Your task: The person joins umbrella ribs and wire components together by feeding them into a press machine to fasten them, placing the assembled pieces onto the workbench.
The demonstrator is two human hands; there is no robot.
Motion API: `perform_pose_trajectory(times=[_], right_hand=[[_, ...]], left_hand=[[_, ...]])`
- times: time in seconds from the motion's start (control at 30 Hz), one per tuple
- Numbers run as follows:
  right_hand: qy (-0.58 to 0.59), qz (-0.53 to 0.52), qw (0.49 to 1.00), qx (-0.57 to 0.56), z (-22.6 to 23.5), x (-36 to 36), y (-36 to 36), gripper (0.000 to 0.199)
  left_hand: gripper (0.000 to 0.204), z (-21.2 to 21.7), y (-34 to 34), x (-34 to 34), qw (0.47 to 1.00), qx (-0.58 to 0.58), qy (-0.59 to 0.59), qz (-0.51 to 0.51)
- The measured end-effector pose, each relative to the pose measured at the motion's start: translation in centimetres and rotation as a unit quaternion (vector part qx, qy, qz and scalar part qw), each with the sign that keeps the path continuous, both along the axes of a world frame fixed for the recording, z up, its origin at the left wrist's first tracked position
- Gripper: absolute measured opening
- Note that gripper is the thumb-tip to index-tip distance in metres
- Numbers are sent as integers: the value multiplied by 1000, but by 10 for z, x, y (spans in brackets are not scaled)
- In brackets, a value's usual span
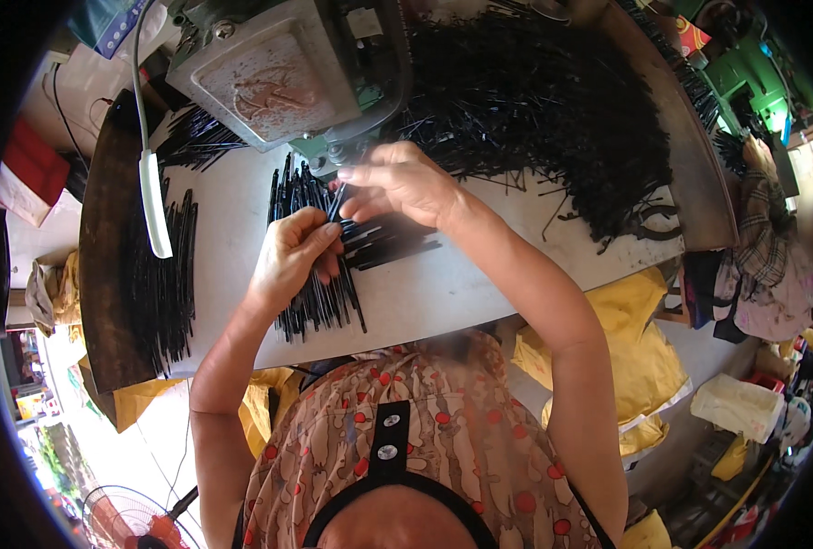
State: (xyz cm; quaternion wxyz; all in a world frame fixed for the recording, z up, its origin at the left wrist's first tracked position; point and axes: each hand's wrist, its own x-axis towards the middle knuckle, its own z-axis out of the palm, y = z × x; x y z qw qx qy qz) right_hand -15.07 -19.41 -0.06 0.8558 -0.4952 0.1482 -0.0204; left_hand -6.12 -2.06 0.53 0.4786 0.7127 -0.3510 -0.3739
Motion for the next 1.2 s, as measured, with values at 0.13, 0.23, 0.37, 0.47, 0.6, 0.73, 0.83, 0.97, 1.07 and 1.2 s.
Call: perform_pose_trajectory(times=[0.13,0.23,0.37,0.47,0.6,0.73,0.83,0.97,1.07,1.2], right_hand=[[-7,-99,994,45,-2,0,-9,23],[-36,-165,983,67,-12,4,-21,20],[-64,-207,971,99,-17,4,-25,18],[-68,-211,968,115,-16,9,-21,18],[-59,-216,969,107,-11,11,-17,18],[-45,-240,962,122,-9,8,-9,14],[-32,-259,957,130,-5,7,-5,12],[-48,-275,950,137,-5,10,-3,11],[-46,-286,949,122,-6,11,-2,12],[-42,-295,948,114,-7,13,-2,12]], left_hand=[[42,11,-10,-14,836,-165,-515,96],[45,11,-11,-25,917,-161,-364,22],[26,1,-29,5,935,-64,327,122],[27,-9,-41,27,892,-127,394,182],[24,-20,-50,42,894,-163,388,152],[22,-23,-49,47,889,-173,391,166],[22,-22,-50,46,884,-176,395,176],[22,-23,-50,44,884,-177,395,179],[22,-22,-51,39,889,-174,382,180],[22,-21,-52,34,897,-177,358,186]])
